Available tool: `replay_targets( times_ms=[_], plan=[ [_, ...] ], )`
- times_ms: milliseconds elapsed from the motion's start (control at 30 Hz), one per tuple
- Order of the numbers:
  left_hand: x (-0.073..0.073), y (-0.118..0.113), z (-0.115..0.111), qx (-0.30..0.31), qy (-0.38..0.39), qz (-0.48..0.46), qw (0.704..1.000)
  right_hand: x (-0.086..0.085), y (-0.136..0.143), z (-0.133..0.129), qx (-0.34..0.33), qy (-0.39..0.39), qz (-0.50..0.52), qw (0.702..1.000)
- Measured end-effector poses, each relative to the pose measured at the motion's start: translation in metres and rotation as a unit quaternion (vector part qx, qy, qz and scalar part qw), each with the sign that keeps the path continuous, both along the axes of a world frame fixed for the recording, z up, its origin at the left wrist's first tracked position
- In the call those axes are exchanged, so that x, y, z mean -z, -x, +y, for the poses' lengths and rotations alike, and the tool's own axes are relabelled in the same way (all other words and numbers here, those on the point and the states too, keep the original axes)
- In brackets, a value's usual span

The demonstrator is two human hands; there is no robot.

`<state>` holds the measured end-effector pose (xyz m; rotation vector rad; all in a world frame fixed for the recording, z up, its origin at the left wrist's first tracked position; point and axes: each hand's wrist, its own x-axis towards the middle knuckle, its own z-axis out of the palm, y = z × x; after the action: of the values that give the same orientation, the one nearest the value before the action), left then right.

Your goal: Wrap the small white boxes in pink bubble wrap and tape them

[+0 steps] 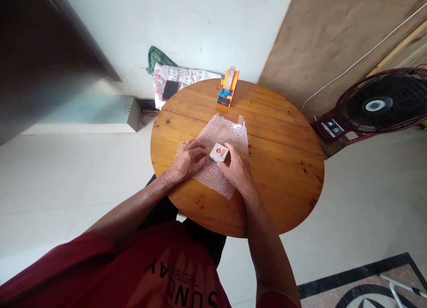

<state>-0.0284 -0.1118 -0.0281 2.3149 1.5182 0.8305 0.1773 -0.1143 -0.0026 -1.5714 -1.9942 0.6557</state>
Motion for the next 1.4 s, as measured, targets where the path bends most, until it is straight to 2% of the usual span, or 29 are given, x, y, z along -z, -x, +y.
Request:
replay_targets(
  times_ms=[200,333,433,500,567,633,733,800,900,1000,1133,1333,1400],
  plan=[
    [0.001,-0.002,-0.001,0.001,-0.012,-0.008,1.000,-0.006,-0.034,0.009,-0.025,0.045,-0.034,0.998],
    [-0.001,0.002,-0.002,0.015,0.004,0.000,1.000,-0.004,-0.053,0.017,0.055,-0.012,-0.123,0.991],
    [-0.010,0.011,0.003,0.069,0.018,0.028,0.997,0.000,-0.052,0.017,0.092,-0.052,-0.201,0.974],
    [-0.021,0.018,0.013,0.099,0.034,0.050,0.993,0.003,-0.048,0.016,0.103,-0.062,-0.218,0.968],
    [-0.033,0.022,0.029,0.087,0.027,0.051,0.995,0.004,-0.045,0.016,0.108,-0.068,-0.221,0.967],
    [-0.041,0.019,0.049,0.132,0.000,0.045,0.990,0.005,-0.045,0.017,0.103,-0.070,-0.216,0.968],
    [-0.042,0.007,0.080,0.232,-0.015,0.046,0.971,0.006,-0.047,0.018,0.092,-0.077,-0.210,0.970],
    [-0.035,-0.003,0.094,0.254,-0.005,0.078,0.964,0.007,-0.046,0.019,0.090,-0.080,-0.212,0.970],
    [-0.021,-0.011,0.102,0.223,0.006,0.111,0.968,0.008,-0.044,0.018,0.099,-0.079,-0.232,0.965],
    [-0.012,-0.012,0.096,0.186,-0.006,0.103,0.977,0.008,-0.042,0.017,0.100,-0.076,-0.263,0.957],
    [-0.012,-0.014,0.087,0.168,-0.013,0.107,0.980,0.001,-0.042,0.016,0.081,-0.079,-0.312,0.943],
    [-0.012,-0.012,0.087,0.150,-0.015,0.114,0.982,-0.003,-0.039,0.029,-0.036,-0.113,-0.349,0.930],
    [-0.010,-0.008,0.090,0.150,-0.016,0.100,0.984,0.001,-0.040,0.035,-0.028,-0.114,-0.348,0.930]
  ],
)
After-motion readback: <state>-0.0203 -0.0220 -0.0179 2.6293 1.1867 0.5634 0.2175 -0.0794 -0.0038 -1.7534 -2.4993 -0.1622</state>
